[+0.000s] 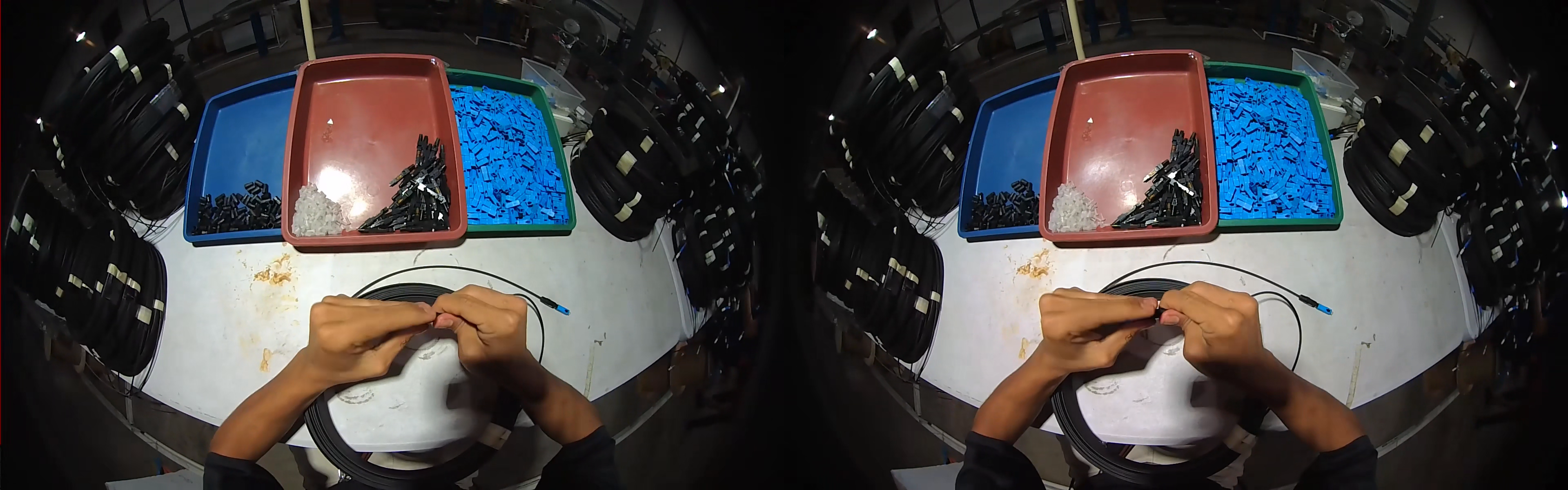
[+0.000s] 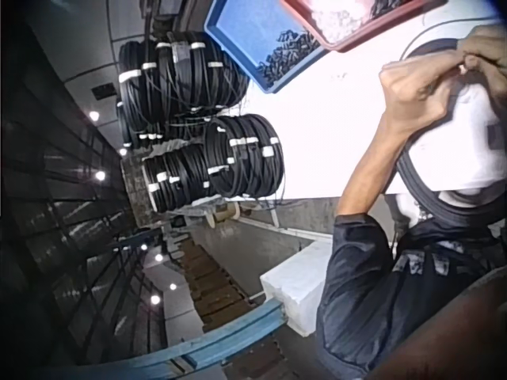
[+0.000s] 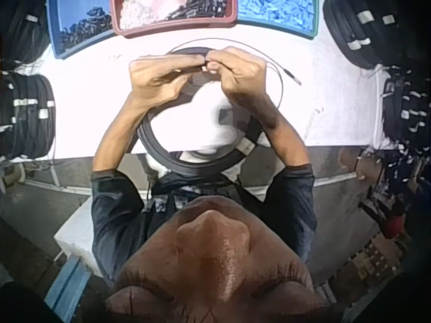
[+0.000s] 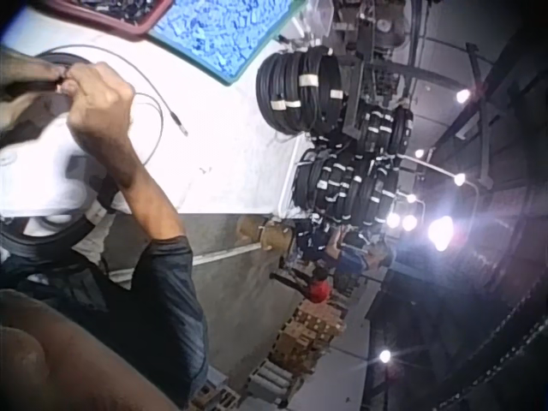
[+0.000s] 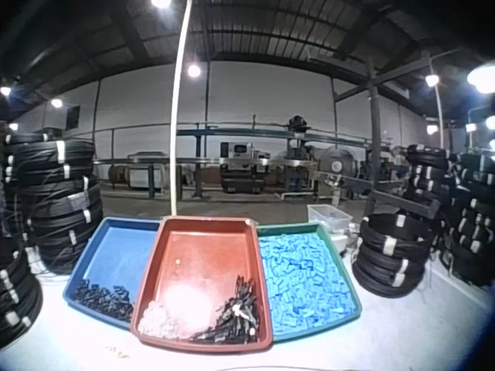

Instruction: The person assembles small plastic connectors onto electrical cables by hand.

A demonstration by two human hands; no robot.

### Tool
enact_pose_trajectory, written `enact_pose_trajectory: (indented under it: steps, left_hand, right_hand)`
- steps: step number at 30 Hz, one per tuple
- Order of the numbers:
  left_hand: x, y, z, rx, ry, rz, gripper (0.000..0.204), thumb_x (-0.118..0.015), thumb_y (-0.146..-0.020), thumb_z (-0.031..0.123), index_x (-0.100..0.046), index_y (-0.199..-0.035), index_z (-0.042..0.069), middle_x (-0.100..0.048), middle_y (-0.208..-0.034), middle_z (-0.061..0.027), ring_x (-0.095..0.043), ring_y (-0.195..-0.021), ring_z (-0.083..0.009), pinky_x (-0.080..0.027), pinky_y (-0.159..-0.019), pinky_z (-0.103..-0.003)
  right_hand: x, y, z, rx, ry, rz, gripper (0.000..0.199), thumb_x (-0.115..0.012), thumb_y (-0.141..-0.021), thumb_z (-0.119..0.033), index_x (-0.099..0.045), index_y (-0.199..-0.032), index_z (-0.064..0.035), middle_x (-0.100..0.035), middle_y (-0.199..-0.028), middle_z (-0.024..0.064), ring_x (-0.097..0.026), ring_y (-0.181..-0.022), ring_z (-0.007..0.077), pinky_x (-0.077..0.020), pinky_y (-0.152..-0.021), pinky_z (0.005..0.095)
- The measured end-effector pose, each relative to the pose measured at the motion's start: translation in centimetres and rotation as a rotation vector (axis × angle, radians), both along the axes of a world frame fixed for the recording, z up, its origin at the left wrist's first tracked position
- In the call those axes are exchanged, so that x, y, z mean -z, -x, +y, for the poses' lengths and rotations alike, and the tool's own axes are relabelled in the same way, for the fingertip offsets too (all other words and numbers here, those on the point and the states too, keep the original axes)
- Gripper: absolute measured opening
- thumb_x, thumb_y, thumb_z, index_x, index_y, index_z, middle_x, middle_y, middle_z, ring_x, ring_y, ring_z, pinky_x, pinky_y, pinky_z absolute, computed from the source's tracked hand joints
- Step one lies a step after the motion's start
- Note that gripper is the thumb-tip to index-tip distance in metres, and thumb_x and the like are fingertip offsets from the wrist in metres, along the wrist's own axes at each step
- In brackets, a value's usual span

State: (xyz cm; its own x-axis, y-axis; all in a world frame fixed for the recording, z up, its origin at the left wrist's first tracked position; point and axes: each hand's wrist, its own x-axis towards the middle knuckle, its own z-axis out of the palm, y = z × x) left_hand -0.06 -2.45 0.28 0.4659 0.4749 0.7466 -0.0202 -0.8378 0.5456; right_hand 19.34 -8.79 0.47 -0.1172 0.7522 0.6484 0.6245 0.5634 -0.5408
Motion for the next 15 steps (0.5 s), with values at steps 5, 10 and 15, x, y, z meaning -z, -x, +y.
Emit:
enact_pose_trajectory:
  steps: [5, 10, 15]
  left_hand:
    - [0.5, 0.5, 0.5, -0.054, -0.128, 0.063, 0.035, -0.076, -0.069, -0.008, -0.080, -0.102, 0.004, -0.078, -0.090, -0.0136, -0.078, -0.080, -0.0248, -0.063, -0.067, -0.031]
    - [-0.1, 0.9, 1.0, -0.002, 0.189, 0.085, 0.060, -0.085, -0.076, -0.005, -0.063, -0.132, -0.007, -0.077, -0.105, -0.0173, -0.076, -0.095, -0.0254, -0.062, -0.080, -0.028]
    - [0.2, 0.4, 1.5, -0.006, 0.145, 0.031, 0.064, -0.084, -0.077, -0.001, -0.061, -0.136, -0.001, -0.068, -0.133, -0.0140, -0.076, -0.098, -0.0228, -0.062, -0.077, -0.026]
  right_hand:
    - [-0.3, -0.5, 0.4, -0.072, 0.255, 0.141, 0.008, -0.072, -0.082, 0.002, -0.073, -0.090, 0.0006, -0.069, -0.075, 0.0129, -0.068, -0.065, 0.0273, -0.0533, -0.062, 0.0341]
    - [-0.9, -1.0, 0.8, -0.062, 0.064, 0.041, 0.013, -0.073, -0.081, 0.006, -0.072, -0.093, 0.0014, -0.071, -0.084, 0.0136, -0.070, -0.072, 0.0275, -0.0553, -0.066, 0.0358]
    - [-1.0, -1.2, 1.1, -0.052, 0.052, 0.057, 0.015, -0.075, -0.080, 0.005, -0.072, -0.095, 0.0010, -0.072, -0.087, 0.0142, -0.070, -0.074, 0.0278, -0.0556, -0.067, 0.0354]
